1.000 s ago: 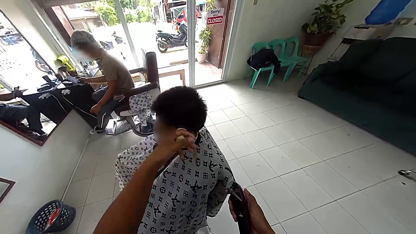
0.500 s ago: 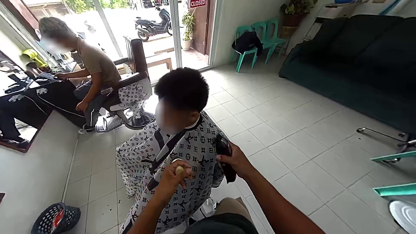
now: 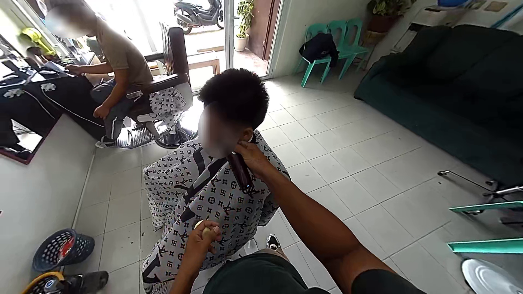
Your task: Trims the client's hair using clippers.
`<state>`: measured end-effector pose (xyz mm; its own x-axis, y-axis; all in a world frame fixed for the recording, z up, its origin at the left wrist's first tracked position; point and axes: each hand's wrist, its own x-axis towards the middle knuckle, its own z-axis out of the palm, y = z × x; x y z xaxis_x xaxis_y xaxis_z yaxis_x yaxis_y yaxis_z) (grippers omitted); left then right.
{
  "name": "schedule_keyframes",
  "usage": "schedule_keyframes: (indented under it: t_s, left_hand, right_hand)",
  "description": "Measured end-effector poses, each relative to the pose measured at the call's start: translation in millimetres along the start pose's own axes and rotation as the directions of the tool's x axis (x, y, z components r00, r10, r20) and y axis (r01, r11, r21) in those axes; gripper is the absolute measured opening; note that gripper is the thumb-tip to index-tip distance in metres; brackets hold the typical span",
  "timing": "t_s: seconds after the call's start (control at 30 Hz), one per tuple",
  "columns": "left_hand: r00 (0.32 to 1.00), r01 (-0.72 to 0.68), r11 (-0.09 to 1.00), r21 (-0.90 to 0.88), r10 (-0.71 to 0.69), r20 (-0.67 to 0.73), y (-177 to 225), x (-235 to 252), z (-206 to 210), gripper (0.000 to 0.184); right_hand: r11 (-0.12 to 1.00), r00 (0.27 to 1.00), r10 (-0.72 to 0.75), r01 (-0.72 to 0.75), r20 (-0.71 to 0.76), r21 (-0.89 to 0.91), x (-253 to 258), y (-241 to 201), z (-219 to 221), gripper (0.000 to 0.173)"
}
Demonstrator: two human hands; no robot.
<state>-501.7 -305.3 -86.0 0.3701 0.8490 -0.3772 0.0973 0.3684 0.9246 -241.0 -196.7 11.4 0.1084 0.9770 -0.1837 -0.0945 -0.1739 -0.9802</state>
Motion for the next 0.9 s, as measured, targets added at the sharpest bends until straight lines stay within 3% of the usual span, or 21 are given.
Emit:
schedule_keyframes:
  t_s: [0.2,0.37,0.5,0.63,0.77,0.9]
  left_hand:
    - [0.998,-0.023,0.999,0.032,0.021,0.057,3,0,9,0.014]
    - [0.998,-0.039,0.998,0.049,0.036,0.056,1,-2,12,0.023]
    - [0.999,-0.009,0.998,0.058,0.006,0.046,-1,-1,11,0.024]
    - [1.000,-0.018,0.998,0.065,0.018,0.005,-1,0,11,0.032]
    - [1.000,-0.022,0.996,0.081,0.021,0.007,-2,3,14,0.035]
    - [0.999,-0.035,0.995,0.090,0.033,0.022,-4,5,15,0.035]
  right_hand:
    - [0.999,0.999,-0.046,0.046,-0.008,-0.001,3,-2,4,0.038]
    - [1.000,1.000,0.000,-0.001,0.006,0.013,-1,-4,3,0.039]
    - [0.996,0.996,-0.087,0.087,-0.002,0.036,-4,-4,2,0.040]
    - [0.998,0.999,-0.039,0.040,-0.016,0.051,-4,0,0,0.039]
    - [0.990,0.992,-0.123,0.125,-0.024,0.069,-5,1,2,0.042]
    - [0.994,0.997,-0.062,0.067,-0.050,0.091,-5,5,-3,0.040]
